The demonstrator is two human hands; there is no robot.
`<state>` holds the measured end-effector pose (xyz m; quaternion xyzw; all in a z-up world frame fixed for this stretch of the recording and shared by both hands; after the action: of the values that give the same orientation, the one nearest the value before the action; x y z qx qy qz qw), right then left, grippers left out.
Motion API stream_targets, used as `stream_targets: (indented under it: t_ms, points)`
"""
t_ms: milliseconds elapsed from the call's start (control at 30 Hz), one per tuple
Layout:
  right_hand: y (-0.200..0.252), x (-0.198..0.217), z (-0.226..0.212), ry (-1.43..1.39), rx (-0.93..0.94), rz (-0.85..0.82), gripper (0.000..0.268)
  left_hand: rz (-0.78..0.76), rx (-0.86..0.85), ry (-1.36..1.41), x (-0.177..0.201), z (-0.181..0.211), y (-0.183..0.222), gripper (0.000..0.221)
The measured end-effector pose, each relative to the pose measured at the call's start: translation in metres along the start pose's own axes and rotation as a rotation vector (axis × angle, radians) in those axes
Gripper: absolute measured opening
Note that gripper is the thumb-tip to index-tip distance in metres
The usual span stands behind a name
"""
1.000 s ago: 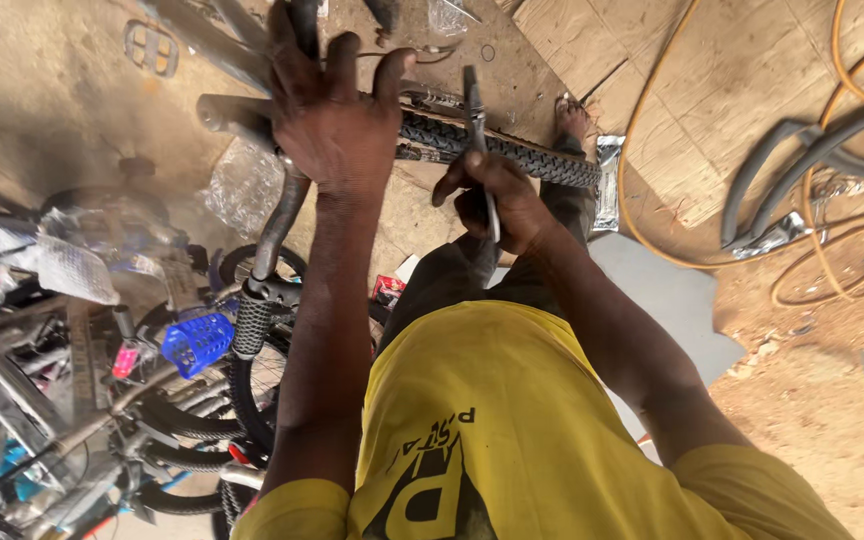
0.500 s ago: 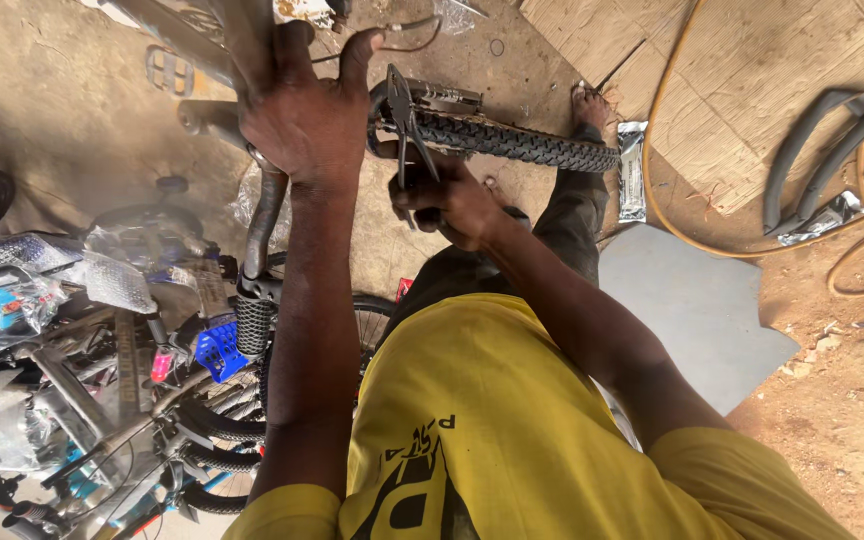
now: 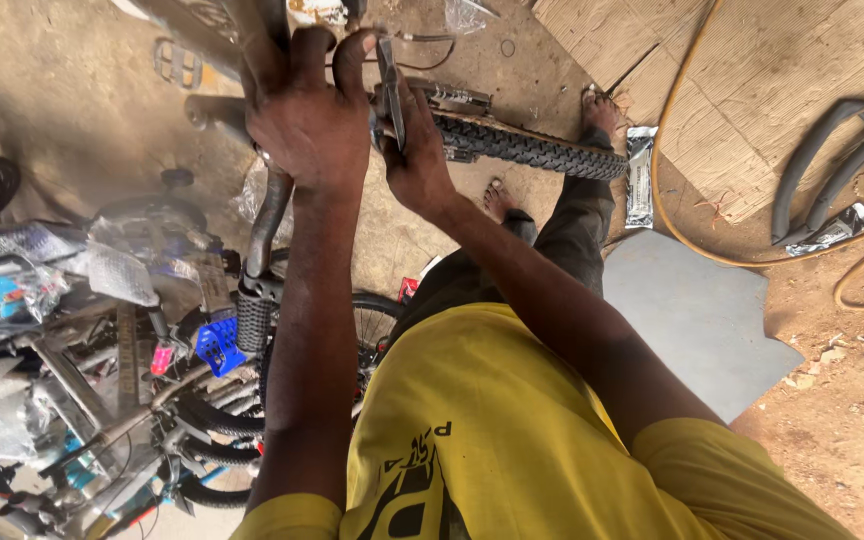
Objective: The person repairs a bicycle by adjusting the brake assembly and frame components using pliers and a wrench.
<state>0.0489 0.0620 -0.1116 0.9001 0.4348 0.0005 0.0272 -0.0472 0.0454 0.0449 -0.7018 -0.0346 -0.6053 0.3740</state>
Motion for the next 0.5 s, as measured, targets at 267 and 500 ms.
stream_targets:
  t_ms: [267, 500]
  points:
    - [-0.024, -0.004, -0.012, 0.026, 0.059, 0.108, 0.075, -0.001, -0.025, 0.011, 0.001, -0.001, 0.003, 0.029]
    - [-0.025, -0.009, -0.036, 0.34, 0.179, 0.209, 0.09, 0.028, 0.02, 0.067, -0.001, -0.008, 0.006, 0.036]
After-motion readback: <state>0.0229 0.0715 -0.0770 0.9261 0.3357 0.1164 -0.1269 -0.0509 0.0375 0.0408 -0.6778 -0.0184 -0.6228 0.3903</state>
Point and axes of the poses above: each hand's wrist, its own y-axis away from the middle knuckle, its own x-axis out of the back of the hand, z = x × y, the point moved 7 cm from there along -y, towards the middle knuckle, and after that the axes turned 12 degrees about -x, right-handed, at the moved point
